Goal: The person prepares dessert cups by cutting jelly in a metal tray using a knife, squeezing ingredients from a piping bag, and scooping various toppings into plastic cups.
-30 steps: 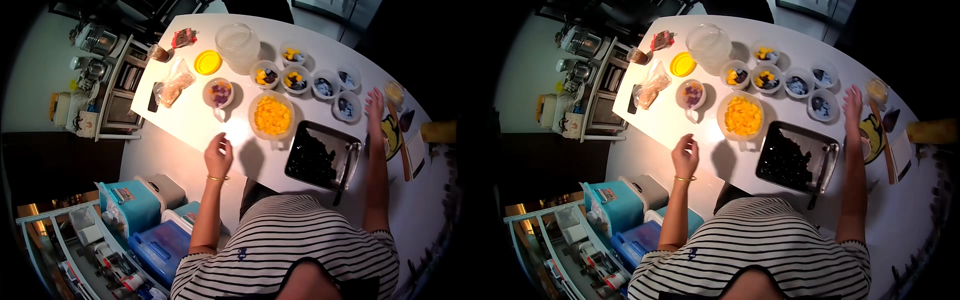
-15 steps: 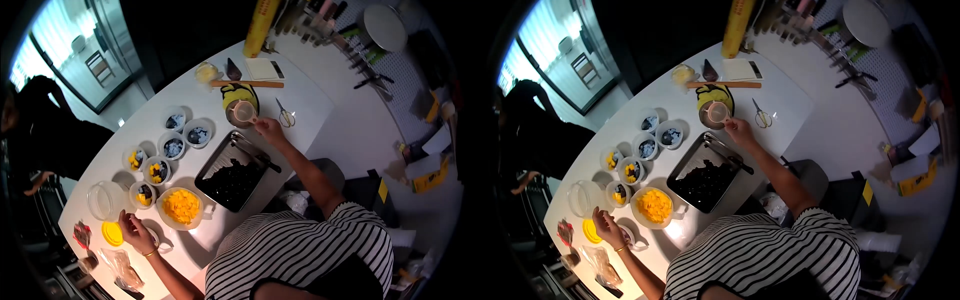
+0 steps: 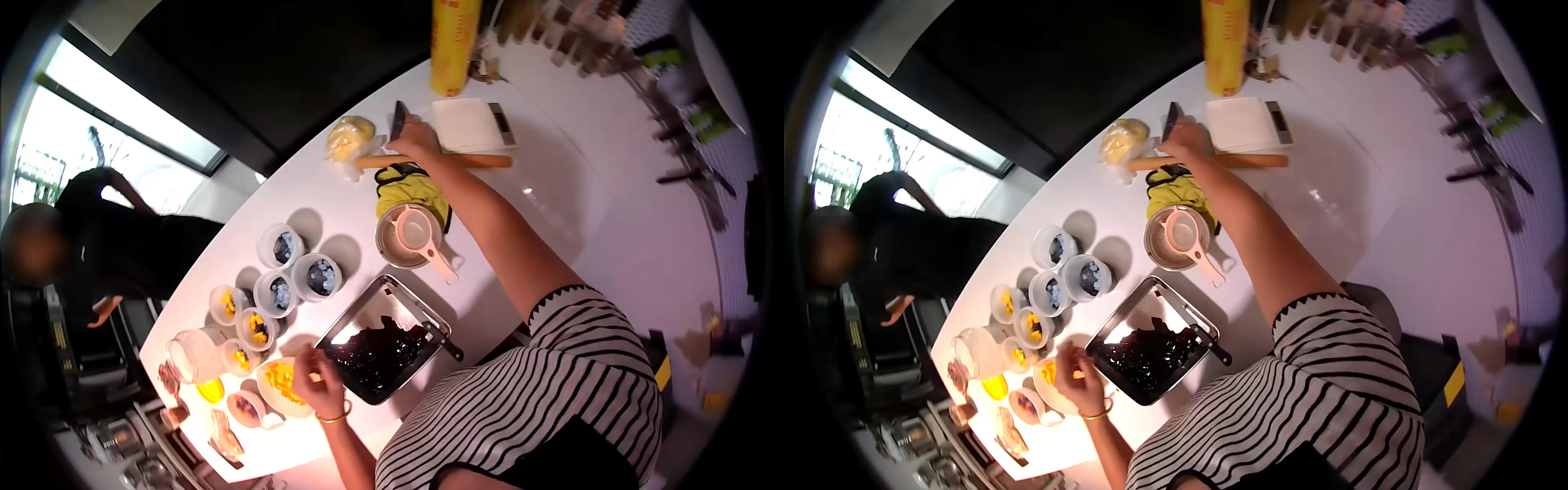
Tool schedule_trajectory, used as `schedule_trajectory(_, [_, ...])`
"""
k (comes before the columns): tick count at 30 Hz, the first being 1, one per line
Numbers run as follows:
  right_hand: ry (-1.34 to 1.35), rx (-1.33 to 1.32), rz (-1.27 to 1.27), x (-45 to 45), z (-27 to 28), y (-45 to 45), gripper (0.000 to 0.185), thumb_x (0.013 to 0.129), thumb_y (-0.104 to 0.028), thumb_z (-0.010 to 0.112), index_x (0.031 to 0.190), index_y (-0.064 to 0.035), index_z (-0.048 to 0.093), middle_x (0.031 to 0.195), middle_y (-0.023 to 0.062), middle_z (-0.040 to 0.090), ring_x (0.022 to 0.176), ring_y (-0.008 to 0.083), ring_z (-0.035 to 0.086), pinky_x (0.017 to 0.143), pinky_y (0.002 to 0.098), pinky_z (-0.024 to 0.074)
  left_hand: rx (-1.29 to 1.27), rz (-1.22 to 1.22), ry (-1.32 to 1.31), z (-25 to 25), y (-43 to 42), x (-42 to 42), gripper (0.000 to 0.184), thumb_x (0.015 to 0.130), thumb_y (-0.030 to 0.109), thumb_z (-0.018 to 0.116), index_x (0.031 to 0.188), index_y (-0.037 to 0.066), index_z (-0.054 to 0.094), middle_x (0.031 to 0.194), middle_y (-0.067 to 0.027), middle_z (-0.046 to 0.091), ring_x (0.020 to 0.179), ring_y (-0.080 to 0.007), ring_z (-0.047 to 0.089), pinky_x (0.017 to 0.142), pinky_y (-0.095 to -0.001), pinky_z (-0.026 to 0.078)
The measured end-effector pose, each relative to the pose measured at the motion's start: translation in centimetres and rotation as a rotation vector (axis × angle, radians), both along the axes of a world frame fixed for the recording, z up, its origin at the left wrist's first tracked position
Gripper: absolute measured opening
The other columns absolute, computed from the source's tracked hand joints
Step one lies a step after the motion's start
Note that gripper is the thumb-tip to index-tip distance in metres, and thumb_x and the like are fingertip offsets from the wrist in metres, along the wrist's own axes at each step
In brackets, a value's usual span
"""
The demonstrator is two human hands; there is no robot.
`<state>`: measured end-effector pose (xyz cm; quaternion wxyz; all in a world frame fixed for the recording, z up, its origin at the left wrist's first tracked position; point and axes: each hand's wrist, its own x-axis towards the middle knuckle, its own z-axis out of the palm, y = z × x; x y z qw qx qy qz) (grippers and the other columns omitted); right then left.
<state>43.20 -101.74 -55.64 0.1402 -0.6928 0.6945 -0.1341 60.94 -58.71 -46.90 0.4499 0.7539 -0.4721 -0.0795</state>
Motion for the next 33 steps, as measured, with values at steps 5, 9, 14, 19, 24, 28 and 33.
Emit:
schedule_trajectory(5, [-0.788, 0.296, -0.056, -1.3, -2.5, -2.9, 0.055, 0.062, -0.028, 0.071, 0.106, -0.0025, 0.051, 0.086, 0.0102, 0.059, 0.07, 0.0157, 0.059, 0.056, 0.031, 0.0475, 0.033, -0.028, -0.008, 1.5, -4.0, -7.0, 0.018, 0.076, -0.004, 0.057, 0.094, -0.001, 0.059, 0.066, -0.0081, 0.057, 0.054, -0.0147, 0.054, 0.05, -0.0238, 0.043])
schedule_trajectory(9, [-1.165, 0.46, -0.045, -4.5, 2.4, -3.6, 0.04, 0.063, -0.024, 0.069, 0.097, -0.0071, 0.055, 0.07, 0.0048, 0.056, 0.053, 0.0116, 0.05, 0.044, 0.0262, 0.0401, 0.037, -0.19, -0.14, 3.7, -9.1, -8.9, 0.025, 0.071, -0.002, 0.06, 0.096, 0.0, 0.059, 0.077, -0.0126, 0.06, 0.059, -0.024, 0.058, 0.055, -0.0299, 0.047])
schedule_trajectory(14, [-1.182, 0.883, 0.407, -8.0, 9.7, 0.3, 0.03, 0.072, -0.024, 0.063, 0.096, -0.0067, 0.059, 0.071, 0.0028, 0.057, 0.055, 0.0103, 0.054, 0.047, 0.0205, 0.04, -0.056, -0.399, -0.456, 7.7, -17.9, -8.8, 0.039, 0.068, 0.008, 0.064, 0.106, 0.003, 0.056, 0.101, -0.0151, 0.057, 0.092, -0.033, 0.052, 0.079, -0.0376, 0.043])
schedule_trajectory(19, [-1.128, 1.088, 0.674, -7.9, 15.2, 8.0, 0.041, 0.08, -0.042, 0.061, 0.097, -0.0047, 0.059, 0.075, 0.0032, 0.06, 0.061, 0.0092, 0.058, 0.052, 0.02, 0.0499, 0.226, -0.679, -0.374, 9.3, -24.1, -9.0, 0.073, 0.056, 0.02, 0.077, 0.121, 0.012, 0.046, 0.111, -0.0106, 0.056, 0.1, -0.0241, 0.055, 0.088, -0.0398, 0.038])
schedule_trajectory(24, [-0.861, 0.273, 0.852, -10.8, 16.9, 11.1, 0.025, 0.077, -0.03, 0.062, 0.081, -0.0059, 0.056, 0.068, 0.0042, 0.057, 0.059, 0.0151, 0.057, 0.049, 0.025, 0.0463, 0.12, -0.73, 0.866, 5.8, -19.8, -9.1, 0.059, 0.067, 0.008, 0.074, 0.119, 0.004, 0.046, 0.105, -0.0038, 0.055, 0.091, -0.0125, 0.054, 0.076, -0.0273, 0.049])
schedule_trajectory(28, [-0.196, -0.826, 1.611, -11.6, 19.6, 18.1, 0.017, 0.063, -0.015, 0.063, 0.076, -0.0089, 0.054, 0.07, 0.0027, 0.055, 0.068, 0.0176, 0.056, 0.057, 0.0302, 0.0452, 0.301, -0.682, 1.186, 5.5, -16.4, -7.2, 0.055, 0.074, 0.001, 0.066, 0.124, 0.002, 0.042, 0.106, -0.0063, 0.053, 0.089, -0.0133, 0.054, 0.066, -0.0257, 0.052])
schedule_trajectory(33, [-0.104, -0.892, 2.001, -4.6, 18.6, 19.7, 0.03, 0.075, -0.019, 0.052, 0.105, -0.0168, 0.05, 0.107, 0.0032, 0.054, 0.089, 0.0199, 0.053, 0.081, 0.0354, 0.0386, 0.573, -0.851, 1.361, 6.1, -12.8, -4.1, 0.059, 0.067, 0.009, 0.073, 0.119, 0.001, 0.047, 0.106, -0.005, 0.056, 0.09, -0.0133, 0.055, 0.082, -0.0265, 0.045])
